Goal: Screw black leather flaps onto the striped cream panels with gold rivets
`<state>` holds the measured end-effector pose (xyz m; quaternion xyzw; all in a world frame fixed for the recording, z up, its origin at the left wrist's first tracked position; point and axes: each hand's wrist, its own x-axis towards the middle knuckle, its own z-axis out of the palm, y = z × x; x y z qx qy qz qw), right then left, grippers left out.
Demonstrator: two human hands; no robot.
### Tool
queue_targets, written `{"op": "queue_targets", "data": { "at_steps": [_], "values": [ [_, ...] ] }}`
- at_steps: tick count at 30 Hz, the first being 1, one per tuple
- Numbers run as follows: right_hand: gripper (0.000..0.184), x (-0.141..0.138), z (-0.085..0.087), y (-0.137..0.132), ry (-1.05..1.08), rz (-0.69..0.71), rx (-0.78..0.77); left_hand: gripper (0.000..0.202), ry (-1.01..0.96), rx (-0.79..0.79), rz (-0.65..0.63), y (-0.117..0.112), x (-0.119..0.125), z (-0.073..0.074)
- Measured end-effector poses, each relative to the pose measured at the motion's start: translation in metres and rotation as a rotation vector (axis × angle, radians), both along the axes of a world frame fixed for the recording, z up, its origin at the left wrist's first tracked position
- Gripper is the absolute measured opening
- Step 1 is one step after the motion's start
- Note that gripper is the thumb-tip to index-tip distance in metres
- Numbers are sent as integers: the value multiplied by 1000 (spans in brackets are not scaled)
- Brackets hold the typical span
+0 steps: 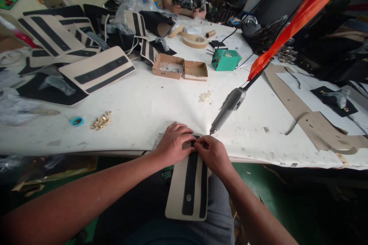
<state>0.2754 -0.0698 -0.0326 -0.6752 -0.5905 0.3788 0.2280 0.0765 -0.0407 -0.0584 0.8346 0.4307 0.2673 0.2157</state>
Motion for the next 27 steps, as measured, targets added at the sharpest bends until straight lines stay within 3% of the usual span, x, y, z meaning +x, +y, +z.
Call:
{"op": "queue_targets", "data": {
  "at_steps": [5,18,23,27],
  "values": [
    [36,-1,2,0,-15,28,11,27,-9,-5,-7,0,0,1],
    [39,1,7,11,82,-36,-154,27,13,26,7,0,0,-2],
    [43,0,7,5,98,-7,-84,26,17,34,16,1,0,-4],
    [56,6,10,-7,178,-130,-58,26,15,31,22,1,1,-2]
  ]
}}
